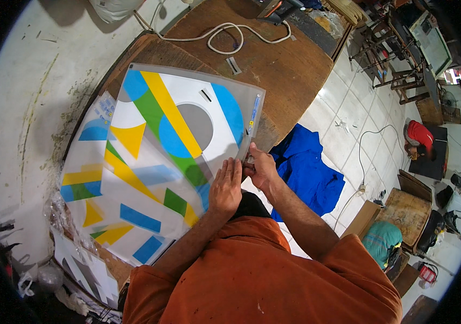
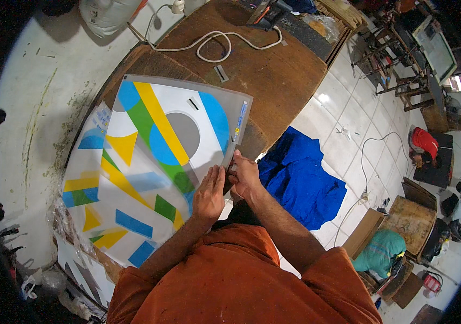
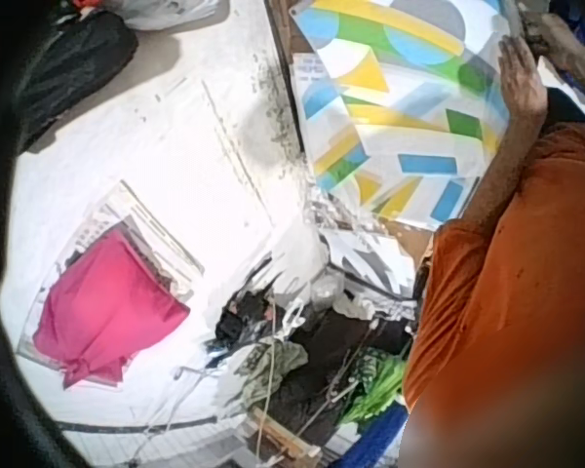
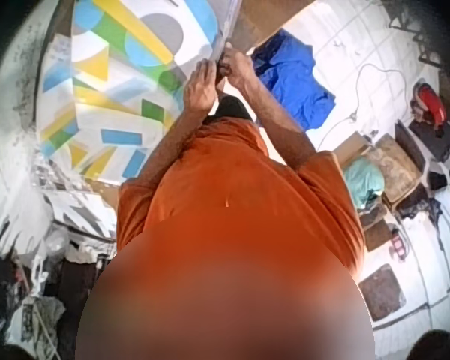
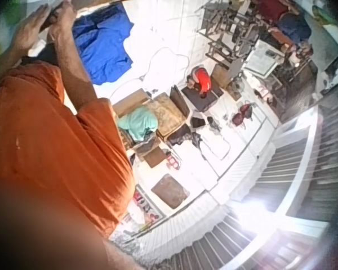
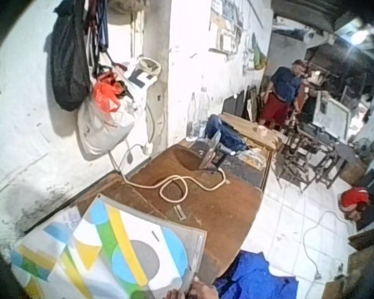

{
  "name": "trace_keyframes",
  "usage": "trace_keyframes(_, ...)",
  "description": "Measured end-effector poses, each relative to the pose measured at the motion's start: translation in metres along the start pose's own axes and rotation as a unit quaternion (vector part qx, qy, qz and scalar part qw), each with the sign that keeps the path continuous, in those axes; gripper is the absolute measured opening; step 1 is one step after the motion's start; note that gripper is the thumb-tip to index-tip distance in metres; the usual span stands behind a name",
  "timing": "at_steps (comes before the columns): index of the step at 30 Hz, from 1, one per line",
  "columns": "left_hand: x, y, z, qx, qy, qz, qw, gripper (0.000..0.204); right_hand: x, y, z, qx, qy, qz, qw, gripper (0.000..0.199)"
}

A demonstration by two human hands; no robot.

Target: The person uses a utility knife to cut and trim a large sheet of colorful sign material on a wooden workbench. They repeatedly lift and reposition the sheet, cut along straight edges, and remove small strips of material.

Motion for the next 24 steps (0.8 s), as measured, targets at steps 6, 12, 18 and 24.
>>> trace_keyframes(6,-0.003,0.001,-0.001,0.0,-0.014,0.0,1.0,0.05,0.003,-0.002,0.004,-0.015,0.027,0.042,0.999,0.03)
trace_keyframes(12,-0.005,0.001,-0.001,0.0,-0.028,-0.01,1.0,0.05,0.004,-0.006,0.005,-0.04,0.044,0.088,0.994,0.03)
trace_keyframes(18,-0.006,0.001,-0.003,0.003,-0.031,-0.017,0.999,0.051,0.01,-0.009,0.006,-0.046,0.045,0.096,0.993,0.03)
trace_keyframes(24,-0.009,0.001,-0.001,0.01,-0.031,-0.017,0.999,0.052,0.008,-0.002,0.009,-0.054,0.048,0.098,0.993,0.03)
Point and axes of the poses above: each hand's wrist, its own y-axis towards the middle knuckle, its own x-axis out of the palm, z = x × y, the point moved 9 cm from there along y, towards the middle knuckle, and after that the axes turned 1 degree about -y, right-handed, at the moved point
